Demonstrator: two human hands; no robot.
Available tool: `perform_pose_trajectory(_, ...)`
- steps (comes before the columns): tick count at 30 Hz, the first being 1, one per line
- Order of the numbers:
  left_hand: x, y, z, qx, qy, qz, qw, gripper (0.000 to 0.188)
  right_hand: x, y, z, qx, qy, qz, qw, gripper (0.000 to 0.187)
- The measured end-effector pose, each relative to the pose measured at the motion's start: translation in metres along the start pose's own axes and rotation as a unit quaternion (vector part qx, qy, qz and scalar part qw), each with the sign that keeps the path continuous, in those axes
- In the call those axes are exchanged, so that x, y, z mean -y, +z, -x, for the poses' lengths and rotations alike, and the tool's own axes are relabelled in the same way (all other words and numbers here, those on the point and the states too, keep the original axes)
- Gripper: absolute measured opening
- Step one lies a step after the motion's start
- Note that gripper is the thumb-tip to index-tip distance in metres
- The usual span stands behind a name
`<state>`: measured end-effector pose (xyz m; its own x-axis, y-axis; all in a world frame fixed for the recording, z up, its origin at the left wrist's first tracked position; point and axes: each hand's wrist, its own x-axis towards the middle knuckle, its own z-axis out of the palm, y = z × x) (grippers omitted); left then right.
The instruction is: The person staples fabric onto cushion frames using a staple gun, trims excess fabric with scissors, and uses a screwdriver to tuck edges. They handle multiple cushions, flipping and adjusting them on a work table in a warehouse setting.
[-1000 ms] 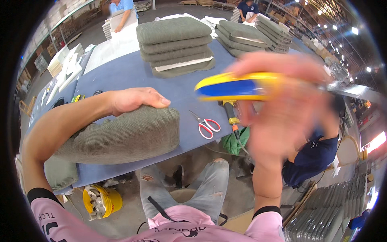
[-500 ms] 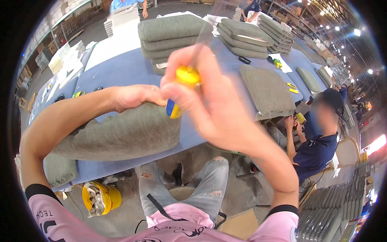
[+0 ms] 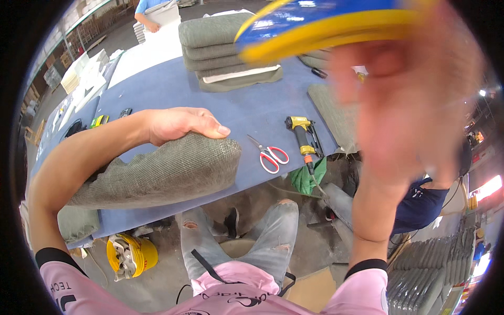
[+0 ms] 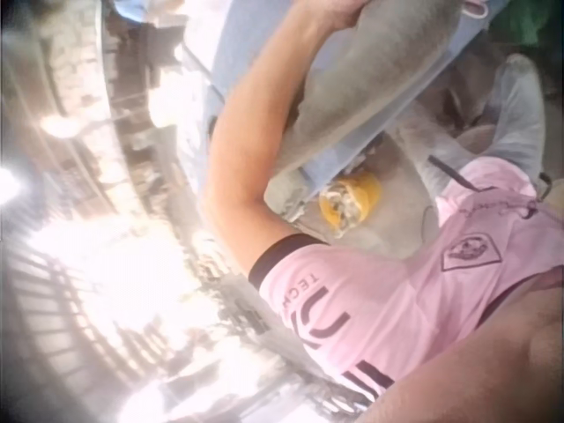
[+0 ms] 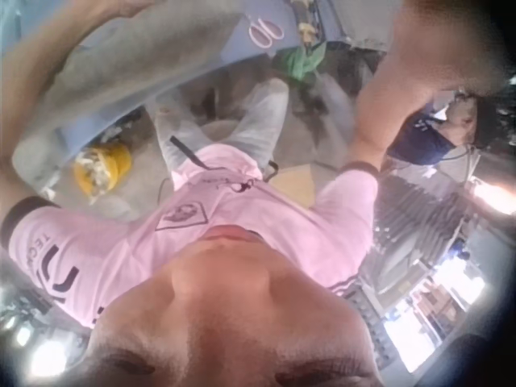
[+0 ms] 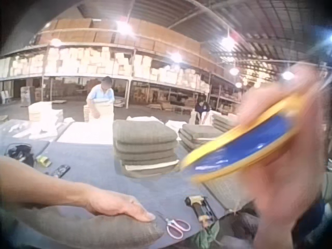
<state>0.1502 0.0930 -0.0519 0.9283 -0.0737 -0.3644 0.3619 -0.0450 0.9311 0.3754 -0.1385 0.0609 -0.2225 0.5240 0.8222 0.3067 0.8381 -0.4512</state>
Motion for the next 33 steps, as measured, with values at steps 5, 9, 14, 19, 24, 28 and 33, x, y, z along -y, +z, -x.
perform_pose_trajectory(5,0.014,-0.001,0.002,-0.026,0.048,0.011,0.998,0.047,-0.048,0.063,0.017,0.075,0.096,0.024,0.992,0.046)
perform_pose_trajectory(9,0.001,-0.001,0.005,0.004,-0.016,0.039,0.999,0.044,-0.024,0.008,-0.014,0.057,0.01,-0.036,0.998,0.047)
perform_pose_trajectory(14,0.008,0.001,-0.001,0.011,0.003,0.037,0.999,0.043,-0.038,0.05,0.012,0.125,0.143,0.061,0.98,0.047)
perform_pose_trajectory(19,0.005,0.01,0.01,0.002,-0.021,0.041,0.999,0.043,-0.031,0.023,0.031,0.067,0.038,-0.03,0.997,0.035)
perform_pose_trajectory(24,0.008,0.02,0.006,0.01,0.003,0.047,0.999,0.04,-0.028,0.096,0.067,-0.115,0.104,0.051,0.987,0.048)
perform_pose_trajectory(28,0.018,0.022,0.01,0.009,0.008,0.022,1.0,0.04,-0.005,0.09,0.088,-0.369,-0.007,-0.002,0.929,0.046)
perform_pose_trajectory(33,0.025,0.082,0.028,-0.071,0.034,-0.002,0.997,0.035,-0.047,0.128,0.137,-0.321,0.046,-0.139,0.936,0.038)
